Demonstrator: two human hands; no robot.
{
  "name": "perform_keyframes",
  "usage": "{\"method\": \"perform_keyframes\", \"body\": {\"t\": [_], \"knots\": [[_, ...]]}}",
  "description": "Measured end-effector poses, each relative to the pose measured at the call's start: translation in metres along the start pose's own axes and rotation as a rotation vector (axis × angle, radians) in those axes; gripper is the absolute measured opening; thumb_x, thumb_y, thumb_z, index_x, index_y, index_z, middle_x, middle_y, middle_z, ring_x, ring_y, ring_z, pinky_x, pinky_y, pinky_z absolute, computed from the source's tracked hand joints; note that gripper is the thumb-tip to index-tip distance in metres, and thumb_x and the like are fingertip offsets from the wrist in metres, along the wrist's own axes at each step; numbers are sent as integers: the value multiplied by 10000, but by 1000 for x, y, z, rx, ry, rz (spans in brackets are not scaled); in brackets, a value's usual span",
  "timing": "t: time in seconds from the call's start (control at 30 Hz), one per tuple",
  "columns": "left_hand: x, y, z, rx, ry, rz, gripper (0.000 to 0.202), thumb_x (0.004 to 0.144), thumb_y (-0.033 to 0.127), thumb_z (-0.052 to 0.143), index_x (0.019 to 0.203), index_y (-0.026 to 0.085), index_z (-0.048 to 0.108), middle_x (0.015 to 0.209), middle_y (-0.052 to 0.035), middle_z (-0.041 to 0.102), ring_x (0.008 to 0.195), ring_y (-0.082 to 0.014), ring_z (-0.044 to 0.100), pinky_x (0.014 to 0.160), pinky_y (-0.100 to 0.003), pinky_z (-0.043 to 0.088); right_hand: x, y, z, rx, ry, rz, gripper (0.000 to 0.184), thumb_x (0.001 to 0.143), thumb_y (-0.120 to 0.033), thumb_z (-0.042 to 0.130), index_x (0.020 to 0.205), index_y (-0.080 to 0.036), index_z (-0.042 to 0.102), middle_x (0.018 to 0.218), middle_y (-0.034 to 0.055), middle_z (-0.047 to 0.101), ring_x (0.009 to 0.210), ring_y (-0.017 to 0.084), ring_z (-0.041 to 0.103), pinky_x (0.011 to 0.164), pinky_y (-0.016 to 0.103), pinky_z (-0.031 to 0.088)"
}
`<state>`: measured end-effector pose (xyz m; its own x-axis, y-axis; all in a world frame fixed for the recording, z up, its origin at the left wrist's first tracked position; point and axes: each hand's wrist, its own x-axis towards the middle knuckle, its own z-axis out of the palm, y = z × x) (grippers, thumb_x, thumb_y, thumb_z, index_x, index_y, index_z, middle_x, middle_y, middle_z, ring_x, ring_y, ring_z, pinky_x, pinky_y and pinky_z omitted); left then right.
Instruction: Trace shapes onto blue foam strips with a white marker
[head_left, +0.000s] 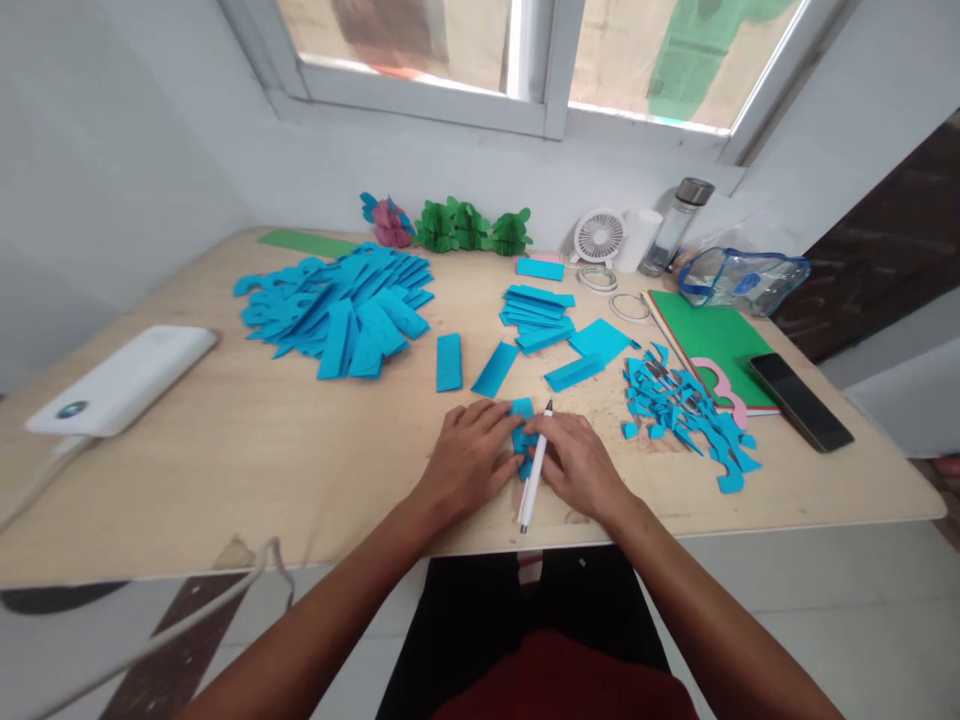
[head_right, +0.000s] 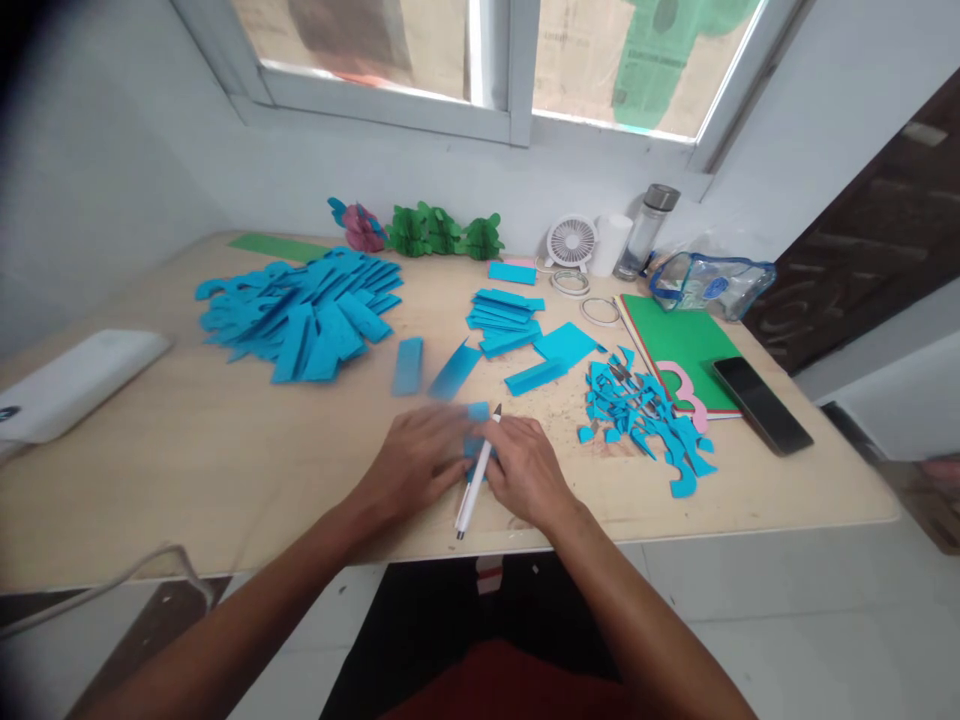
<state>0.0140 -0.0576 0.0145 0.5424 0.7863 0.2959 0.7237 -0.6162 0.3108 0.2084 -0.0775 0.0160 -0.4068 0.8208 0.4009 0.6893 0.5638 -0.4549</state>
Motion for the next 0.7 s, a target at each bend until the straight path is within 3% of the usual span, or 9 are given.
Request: {"method": "perform_keyframes", "body": {"t": [0.17,0.43,0.7], "knots": [[-4,4,1,71,53,-40,346,875,314,619,1184,157,634,1258,-142,665,1201,-328,561,951,-490,429,0,0,0,-3,-12,6,238,906,-148,524,1114,-230,606,1018,95,702,1015,259,631,890,409,456],[-5,0,4,-14,64,-23,352,896,309,593,1219,173,630,1288,-123,663,1237,-313,544,988,-493,410,0,0,0,14,-33,20,181,897,-153,536,1045,-228,608,1034,94,699,1059,258,618,919,404,439],[-6,4,1,-14,50,-10,350,898,271,551,1231,198,630,1325,-123,630,1240,-328,524,986,-507,395,2,0,0,21,-37,13,248,903,-153,523,1122,-239,600,1038,90,702,1054,260,619,929,418,441]]}}
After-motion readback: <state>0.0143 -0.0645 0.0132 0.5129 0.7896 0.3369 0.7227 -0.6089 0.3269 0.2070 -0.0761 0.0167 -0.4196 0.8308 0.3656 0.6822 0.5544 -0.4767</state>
